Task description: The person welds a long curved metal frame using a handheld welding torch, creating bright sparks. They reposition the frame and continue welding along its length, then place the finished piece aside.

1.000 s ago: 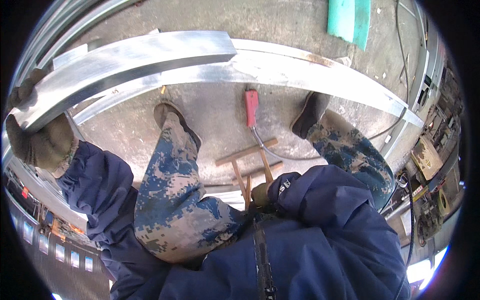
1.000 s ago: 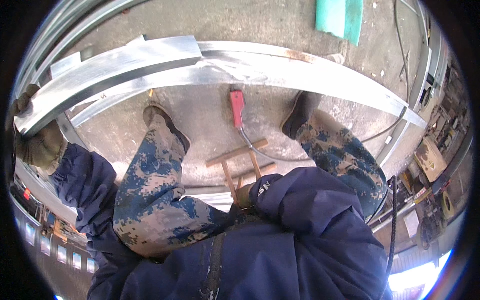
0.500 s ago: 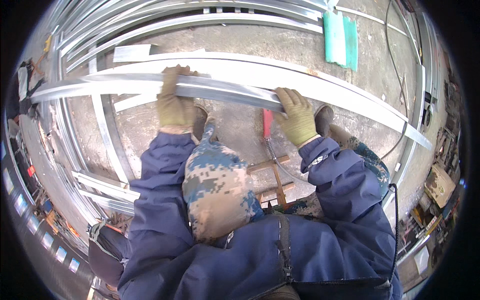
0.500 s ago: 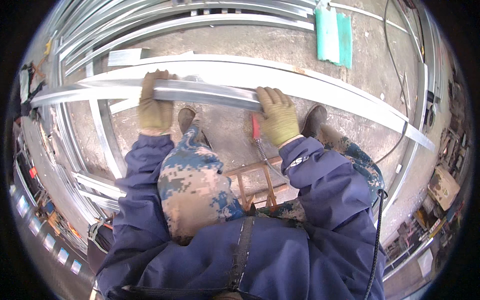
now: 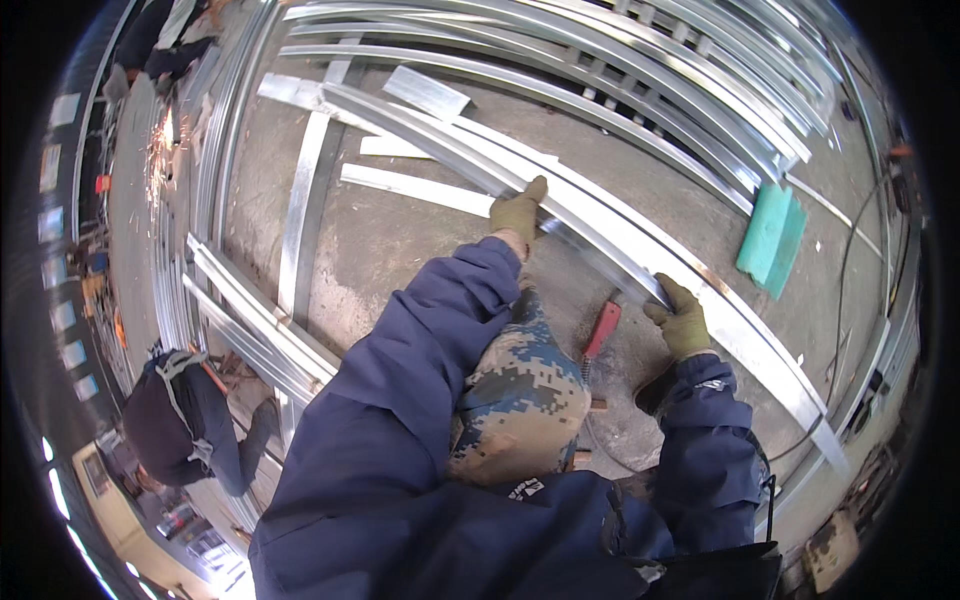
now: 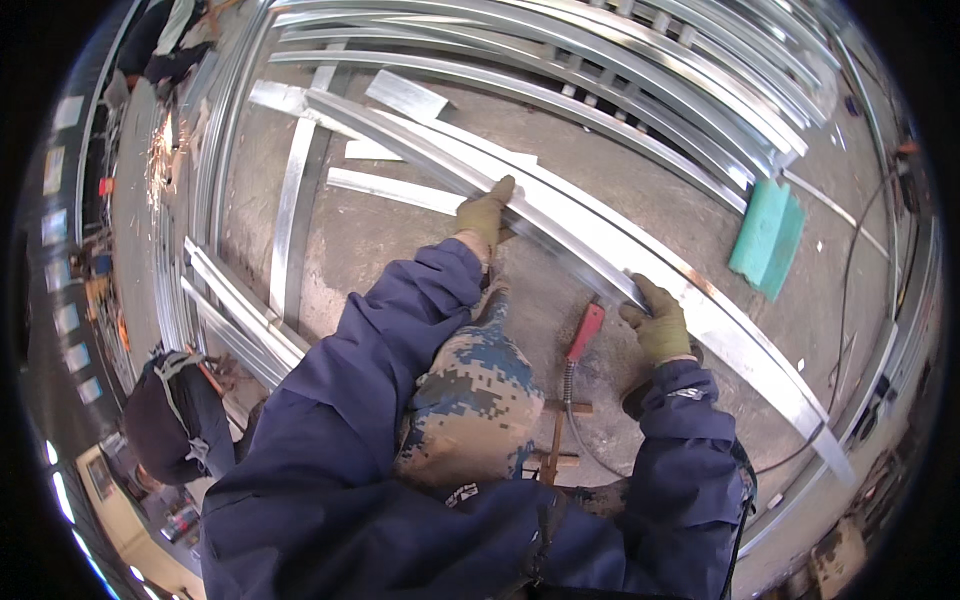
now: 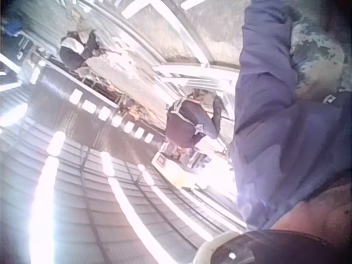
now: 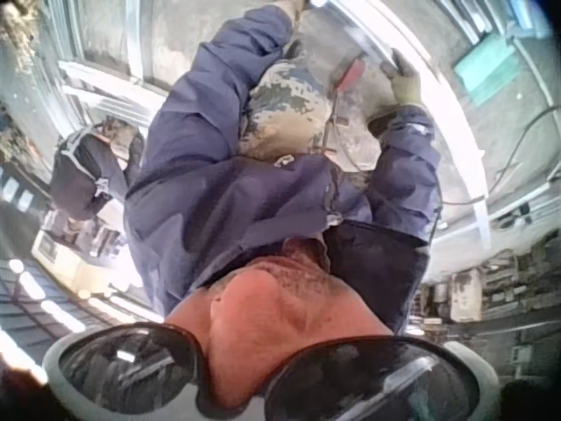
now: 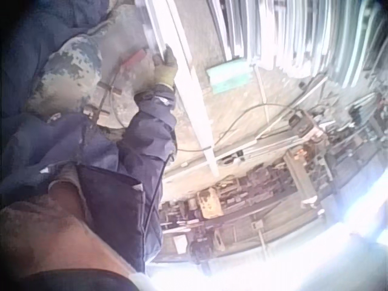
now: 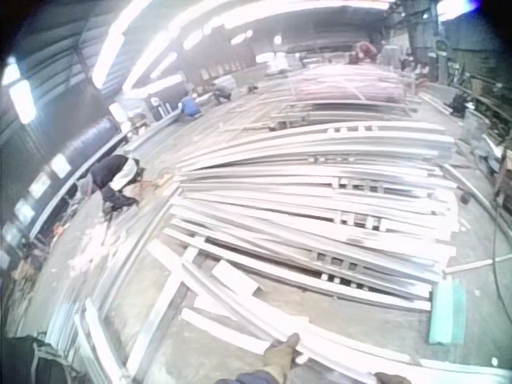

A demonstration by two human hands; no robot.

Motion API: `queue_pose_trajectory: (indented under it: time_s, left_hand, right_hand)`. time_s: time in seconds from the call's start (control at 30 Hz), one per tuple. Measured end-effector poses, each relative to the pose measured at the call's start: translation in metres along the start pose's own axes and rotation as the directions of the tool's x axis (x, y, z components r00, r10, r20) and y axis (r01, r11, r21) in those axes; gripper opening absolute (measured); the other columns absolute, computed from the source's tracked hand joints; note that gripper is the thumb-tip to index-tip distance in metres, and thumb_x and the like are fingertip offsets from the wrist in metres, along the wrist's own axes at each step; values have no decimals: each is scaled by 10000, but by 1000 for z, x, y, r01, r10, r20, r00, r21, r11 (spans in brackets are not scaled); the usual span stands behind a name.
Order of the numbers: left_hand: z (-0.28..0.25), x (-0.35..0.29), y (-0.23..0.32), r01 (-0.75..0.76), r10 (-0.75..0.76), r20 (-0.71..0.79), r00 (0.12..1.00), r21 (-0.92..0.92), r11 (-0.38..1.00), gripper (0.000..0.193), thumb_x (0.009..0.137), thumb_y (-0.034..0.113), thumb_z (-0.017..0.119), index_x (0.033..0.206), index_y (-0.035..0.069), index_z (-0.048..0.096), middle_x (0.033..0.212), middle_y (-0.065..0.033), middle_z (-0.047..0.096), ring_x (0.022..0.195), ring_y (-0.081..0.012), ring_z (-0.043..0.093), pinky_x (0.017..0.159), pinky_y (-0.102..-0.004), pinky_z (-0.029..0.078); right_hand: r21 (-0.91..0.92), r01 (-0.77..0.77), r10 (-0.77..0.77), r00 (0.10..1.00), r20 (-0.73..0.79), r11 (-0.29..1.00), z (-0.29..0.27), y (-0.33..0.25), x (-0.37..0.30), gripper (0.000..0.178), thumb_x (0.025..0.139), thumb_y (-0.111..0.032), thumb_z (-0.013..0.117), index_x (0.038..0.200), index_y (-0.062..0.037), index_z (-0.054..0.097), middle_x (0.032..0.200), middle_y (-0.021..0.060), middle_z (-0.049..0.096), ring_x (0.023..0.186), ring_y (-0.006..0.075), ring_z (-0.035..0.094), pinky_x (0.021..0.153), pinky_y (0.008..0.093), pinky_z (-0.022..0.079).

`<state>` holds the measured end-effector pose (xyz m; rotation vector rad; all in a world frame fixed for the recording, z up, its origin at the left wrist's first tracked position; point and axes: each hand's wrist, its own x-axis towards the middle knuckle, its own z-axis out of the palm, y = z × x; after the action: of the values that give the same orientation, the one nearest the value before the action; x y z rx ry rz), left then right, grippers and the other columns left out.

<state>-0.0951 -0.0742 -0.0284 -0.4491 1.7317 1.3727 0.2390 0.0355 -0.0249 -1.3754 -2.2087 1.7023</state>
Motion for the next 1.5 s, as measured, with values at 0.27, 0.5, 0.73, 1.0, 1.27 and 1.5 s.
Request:
queue_pose_trajectory:
  time_s: [0.27, 0.5, 0.73, 1.0, 1.27, 1.5]
  left_hand:
    - [-1, -6, 20, 62, -121, 152, 981, 345, 937, 587, 989, 489, 676, 1218, -49, 625, 1004, -178, 746, 855, -276, 755, 737, -401, 623]
    - [-37, 11, -8, 66, -98, 120, 988, 249, 966, 483, 1006, 363, 679, 1249, -48, 603, 980, -163, 740, 775, -224, 714, 661, -352, 583]
    - [-109, 102, -51, 93, 108, -434, 894, 416, 904, 687, 905, 420, 786, 1264, -137, 600, 1129, -283, 733, 1015, -390, 724, 873, -425, 581]
    - [-113, 160, -14, 269, 17, -591, 806, 393, 879, 942, 804, 482, 865, 1348, -158, 439, 1265, -333, 660, 1214, -408, 666, 1065, -381, 499]
    - [-139, 146, -24, -28, 129, -477, 869, 213, 977, 761, 782, 311, 881, 1312, -115, 537, 1150, -240, 715, 1027, -339, 715, 944, -406, 562]
    - [-186, 40, -41, -77, 146, 65, 987, -612, 787, 191, 1032, 159, 682, 1182, 66, 610, 1032, -58, 669, 990, -215, 690, 894, -417, 641]
  right_hand:
    - [-375, 51, -140, 967, -214, 925, -37, 0, 45, 539, 853, -164, 819, 1367, -85, 677, 1358, 184, 674, 1279, 347, 631, 1087, 422, 490]
    - [-824, -23, -192, 969, -159, 566, -5, -39, 27, 904, 749, -281, 883, 1553, -197, 479, 1589, 150, 486, 1454, 454, 431, 1186, 550, 386]
    - [-722, 3, -169, 973, -159, 692, -16, -17, 39, 915, 738, -155, 869, 1559, -206, 470, 1551, 148, 531, 1407, 470, 481, 1164, 543, 422]
    - [-914, -3, -122, 991, -58, 407, -9, -18, 45, 1053, 774, -254, 878, 1626, -82, 282, 1607, 159, 434, 1409, 486, 470, 1153, 542, 420]
    - [-930, 10, 152, 986, 71, 368, -16, -47, 68, 1043, 805, -279, 864, 1616, -42, 253, 1613, 190, 409, 1368, 455, 517, 1076, 492, 512]
    - [-789, 66, -232, 968, -99, 610, 13, -72, 31, 797, 862, -241, 803, 1531, -24, 428, 1502, 224, 542, 1341, 435, 567, 1091, 478, 500]
